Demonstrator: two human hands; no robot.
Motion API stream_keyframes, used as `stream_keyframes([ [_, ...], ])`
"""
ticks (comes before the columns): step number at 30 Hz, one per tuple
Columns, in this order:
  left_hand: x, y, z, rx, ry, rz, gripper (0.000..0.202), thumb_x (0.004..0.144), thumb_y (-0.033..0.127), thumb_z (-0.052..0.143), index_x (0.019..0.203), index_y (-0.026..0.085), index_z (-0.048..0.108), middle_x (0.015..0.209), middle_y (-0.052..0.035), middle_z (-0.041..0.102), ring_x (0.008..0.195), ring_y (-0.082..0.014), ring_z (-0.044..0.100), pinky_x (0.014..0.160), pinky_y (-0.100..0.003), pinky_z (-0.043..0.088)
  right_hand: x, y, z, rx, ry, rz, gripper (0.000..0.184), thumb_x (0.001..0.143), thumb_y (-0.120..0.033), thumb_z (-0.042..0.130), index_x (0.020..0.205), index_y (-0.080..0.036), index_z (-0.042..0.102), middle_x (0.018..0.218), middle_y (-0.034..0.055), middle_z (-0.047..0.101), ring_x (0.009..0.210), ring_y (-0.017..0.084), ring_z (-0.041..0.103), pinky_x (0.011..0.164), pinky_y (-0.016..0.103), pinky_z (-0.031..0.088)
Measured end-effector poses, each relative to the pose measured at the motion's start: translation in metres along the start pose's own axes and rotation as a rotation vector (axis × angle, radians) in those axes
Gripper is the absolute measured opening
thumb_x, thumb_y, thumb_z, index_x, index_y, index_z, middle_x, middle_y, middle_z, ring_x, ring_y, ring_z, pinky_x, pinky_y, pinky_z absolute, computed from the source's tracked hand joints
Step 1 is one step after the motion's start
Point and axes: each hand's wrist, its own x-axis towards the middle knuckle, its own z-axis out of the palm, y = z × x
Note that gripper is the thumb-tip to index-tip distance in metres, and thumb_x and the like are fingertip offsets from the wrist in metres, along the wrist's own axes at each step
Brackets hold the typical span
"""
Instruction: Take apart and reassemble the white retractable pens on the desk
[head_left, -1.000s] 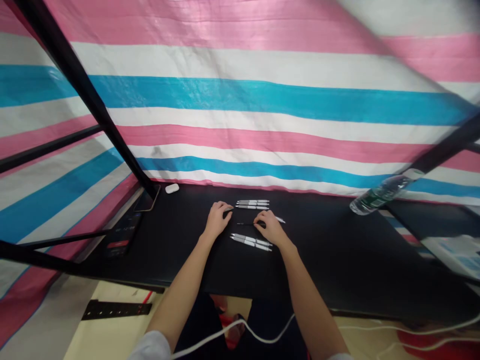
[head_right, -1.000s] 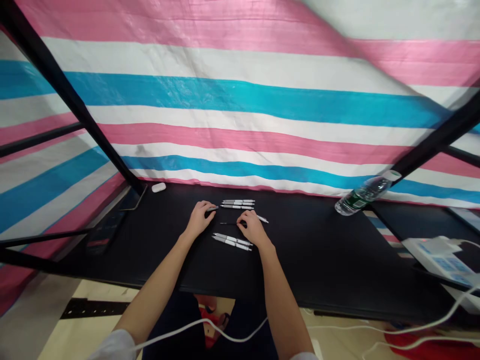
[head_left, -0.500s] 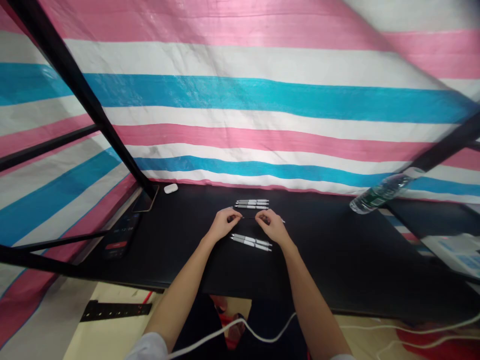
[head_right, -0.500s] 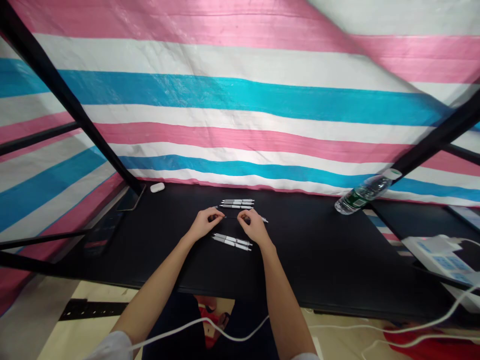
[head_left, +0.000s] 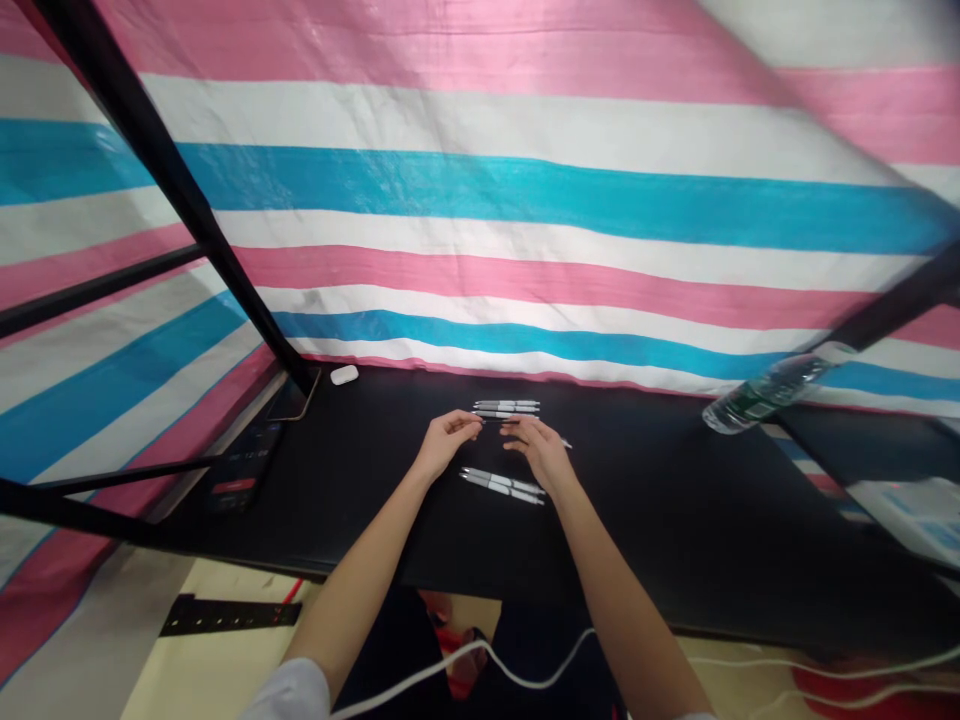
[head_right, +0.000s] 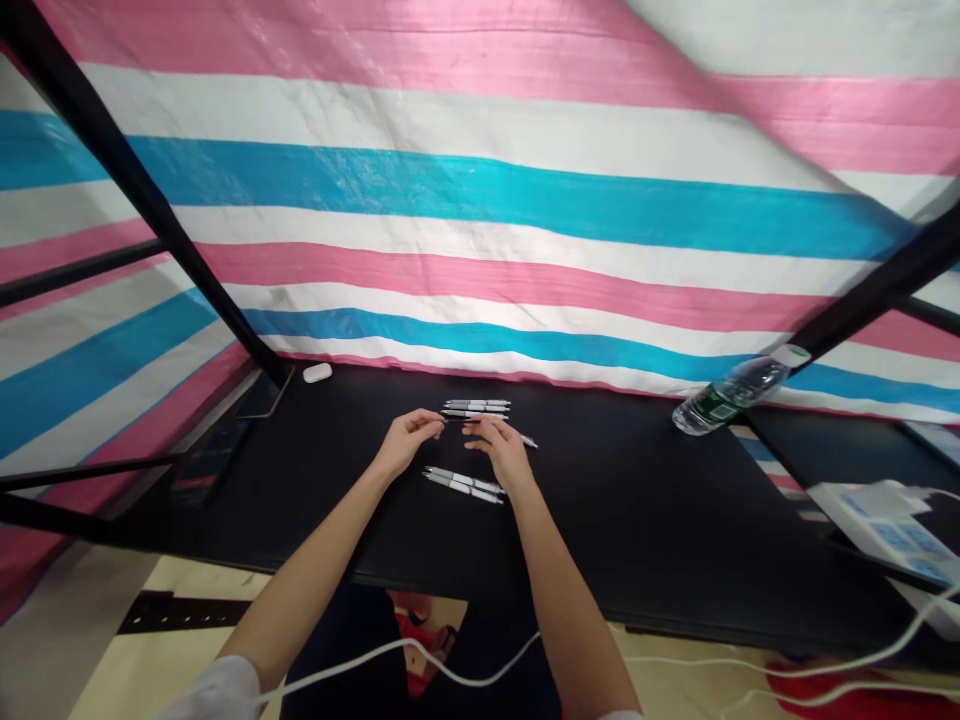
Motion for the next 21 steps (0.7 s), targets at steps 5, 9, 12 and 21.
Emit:
stream_keyframes([
  [5, 0.001, -0.001, 0.0, -0.045, 0.024, -0.03, 0.026, 0.067, 0.034, 0.076, 0.083, 0.014, 0.07, 0.072, -0.0023, 0.067, 0.065, -0.0125, 0.059, 0.069, -0.028, 0.048, -0.001, 0.003, 0.007, 0.096, -0.02, 0.025, 0.028, 0.073, -0.042, 0.073, 0.09, -0.02, 0.071, 0.099, 0.0059, 0.071, 0.099, 0.022, 0.067, 0.093, 0.038, 0.051],
  [9, 0.001, -0.002, 0.0, -0.064, 0.025, -0.06, 0.03, 0.066, 0.036, 0.076, 0.084, 0.013, 0.069, 0.072, -0.0031, 0.067, 0.065, -0.0132, 0.06, 0.07, -0.029, 0.049, -0.001, 0.002, 0.008, 0.11, -0.031, 0.022, 0.026, 0.072, -0.04, 0.073, 0.09, -0.021, 0.069, 0.101, 0.006, 0.072, 0.101, 0.024, 0.067, 0.1, 0.043, 0.047],
  [12, 0.002, -0.003, 0.0, -0.083, 0.038, -0.073, 0.03, 0.067, 0.038, 0.075, 0.084, 0.013, 0.068, 0.071, -0.003, 0.066, 0.065, -0.0128, 0.06, 0.068, -0.028, 0.049, 0.002, 0.003, 0.002, 0.116, -0.008, 0.01, 0.025, 0.073, -0.039, 0.072, 0.09, -0.021, 0.069, 0.099, 0.0058, 0.072, 0.1, 0.024, 0.067, 0.1, 0.043, 0.047],
  [21, 0.007, -0.002, -0.009, -0.128, 0.197, -0.055, 0.036, 0.071, 0.047, 0.071, 0.078, 0.012, 0.068, 0.068, -0.0038, 0.064, 0.061, -0.0113, 0.057, 0.062, -0.027, 0.048, 0.015, 0.001, -0.027, 0.149, 0.159, -0.058, 0.019, 0.076, -0.038, 0.066, 0.086, -0.022, 0.067, 0.097, 0.0048, 0.073, 0.104, 0.023, 0.066, 0.102, 0.042, 0.047],
])
